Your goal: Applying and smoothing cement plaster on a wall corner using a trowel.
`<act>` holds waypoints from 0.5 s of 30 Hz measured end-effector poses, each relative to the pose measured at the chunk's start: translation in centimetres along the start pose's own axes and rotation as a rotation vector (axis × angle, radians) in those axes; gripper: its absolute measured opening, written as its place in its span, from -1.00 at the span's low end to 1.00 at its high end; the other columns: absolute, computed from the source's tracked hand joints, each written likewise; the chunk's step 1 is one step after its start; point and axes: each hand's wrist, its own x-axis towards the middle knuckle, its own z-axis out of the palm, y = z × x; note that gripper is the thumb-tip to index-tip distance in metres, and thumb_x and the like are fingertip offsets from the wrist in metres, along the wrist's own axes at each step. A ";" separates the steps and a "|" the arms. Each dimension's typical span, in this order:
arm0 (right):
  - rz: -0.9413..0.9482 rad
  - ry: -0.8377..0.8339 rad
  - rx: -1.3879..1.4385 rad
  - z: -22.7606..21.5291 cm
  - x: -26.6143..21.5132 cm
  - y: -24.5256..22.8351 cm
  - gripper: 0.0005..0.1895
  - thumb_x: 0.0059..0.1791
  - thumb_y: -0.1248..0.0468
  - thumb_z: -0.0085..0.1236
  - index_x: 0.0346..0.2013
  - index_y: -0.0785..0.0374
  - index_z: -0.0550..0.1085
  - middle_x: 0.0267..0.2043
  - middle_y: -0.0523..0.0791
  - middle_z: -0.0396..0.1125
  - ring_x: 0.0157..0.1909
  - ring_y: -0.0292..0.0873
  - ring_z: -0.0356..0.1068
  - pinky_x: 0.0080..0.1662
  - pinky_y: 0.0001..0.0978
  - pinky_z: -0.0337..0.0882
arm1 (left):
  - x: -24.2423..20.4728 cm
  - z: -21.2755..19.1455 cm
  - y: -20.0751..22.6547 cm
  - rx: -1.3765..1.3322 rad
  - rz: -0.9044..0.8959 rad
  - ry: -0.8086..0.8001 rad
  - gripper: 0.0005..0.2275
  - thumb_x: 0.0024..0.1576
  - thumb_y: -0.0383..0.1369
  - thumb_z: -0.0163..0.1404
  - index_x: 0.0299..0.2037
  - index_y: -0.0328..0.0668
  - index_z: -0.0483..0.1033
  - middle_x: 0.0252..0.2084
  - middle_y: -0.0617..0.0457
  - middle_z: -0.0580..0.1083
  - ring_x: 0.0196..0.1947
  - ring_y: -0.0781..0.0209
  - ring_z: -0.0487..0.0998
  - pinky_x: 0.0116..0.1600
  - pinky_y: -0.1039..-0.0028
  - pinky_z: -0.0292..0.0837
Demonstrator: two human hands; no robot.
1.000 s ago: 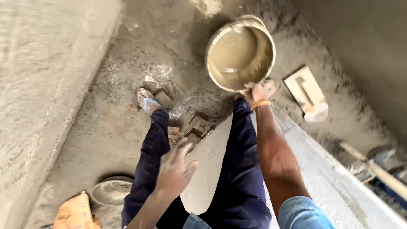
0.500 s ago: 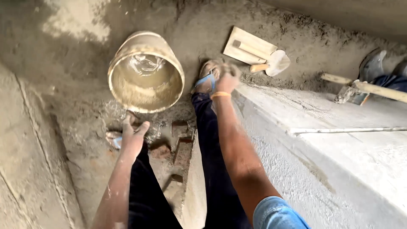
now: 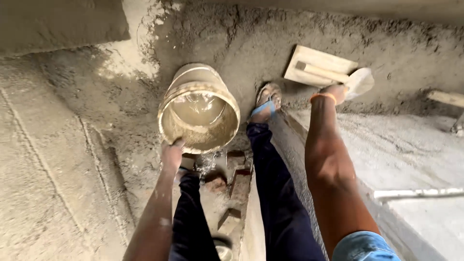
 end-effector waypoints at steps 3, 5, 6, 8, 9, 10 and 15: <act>0.006 -0.145 0.170 -1.8 -11.5 -4.5 -0.65 0.15 0.06 -0.07 -0.22 0.33 0.37 -0.45 -0.12 0.26 -0.50 -0.22 0.24 -0.45 -0.32 0.30 | -2.7 0.3 2.6 -0.214 0.034 -0.097 -0.55 0.23 -0.30 0.08 0.17 -0.59 0.31 -0.02 -0.40 0.52 -0.12 -0.26 0.61 -0.03 0.11 0.52; -0.014 -0.287 0.309 -2.3 -21.1 -7.6 -0.62 0.20 0.02 -0.11 -0.31 0.26 0.34 -0.56 -0.20 0.16 -0.61 -0.30 0.12 -0.53 -0.40 0.20 | -5.3 0.3 6.4 -0.510 0.088 -0.143 -0.55 0.12 -0.42 0.04 0.17 -0.52 0.25 -0.02 -0.27 0.52 -0.24 0.00 0.69 -0.03 0.27 0.62; -0.025 -0.306 0.320 -3.7 -23.1 -6.8 -0.62 0.20 0.02 -0.11 -0.31 0.26 0.34 -0.56 -0.20 0.16 -0.61 -0.30 0.12 -0.53 -0.40 0.20 | -6.4 0.0 6.8 -0.528 0.105 -0.142 -0.55 0.12 -0.42 0.04 0.17 -0.52 0.25 -0.02 -0.27 0.52 -0.24 0.00 0.69 -0.03 0.27 0.62; 0.015 -0.538 0.527 -6.6 -27.0 -5.1 -0.86 0.09 0.25 -0.13 -0.30 0.22 0.34 -0.44 -0.14 0.31 -0.46 -0.21 0.32 -0.43 -0.32 0.36 | -8.8 -0.8 7.7 -0.571 0.010 -0.128 -0.57 0.12 -0.45 0.01 0.18 -0.46 0.25 -0.06 -0.28 0.53 -0.31 -0.04 0.71 -0.12 0.26 0.63; 0.007 -0.563 0.532 -9.1 -28.8 -4.3 -0.86 0.09 0.25 -0.13 -0.30 0.22 0.34 -0.44 -0.14 0.31 -0.46 -0.21 0.32 -0.43 -0.32 0.36 | -10.1 -1.1 6.8 -0.593 0.025 -0.125 -0.57 0.12 -0.45 0.01 0.18 -0.46 0.25 -0.06 -0.28 0.53 -0.31 -0.04 0.71 -0.12 0.26 0.63; -0.040 -0.692 0.393 -11.5 -30.6 -3.3 -0.94 0.05 0.29 -0.09 -0.28 0.21 0.31 -0.44 -0.15 0.28 -0.47 -0.21 0.29 -0.44 -0.33 0.33 | -11.3 -1.7 6.1 -0.580 0.053 -0.112 -0.62 0.11 -0.47 0.02 0.12 -0.52 0.35 -0.10 -0.32 0.54 -0.37 -0.08 0.66 -0.25 0.24 0.59; -0.215 -0.899 -0.365 -20.8 -41.1 -7.1 -0.82 0.00 0.34 -0.02 -0.10 0.13 0.32 -0.53 -0.14 0.20 -0.61 -0.12 0.10 -0.56 -0.20 0.11 | -15.3 -5.0 1.7 -0.694 0.059 -0.029 -0.70 0.05 -0.51 0.03 -0.01 -0.45 0.43 -0.22 -0.34 0.55 -0.49 -0.07 0.62 -0.43 0.25 0.62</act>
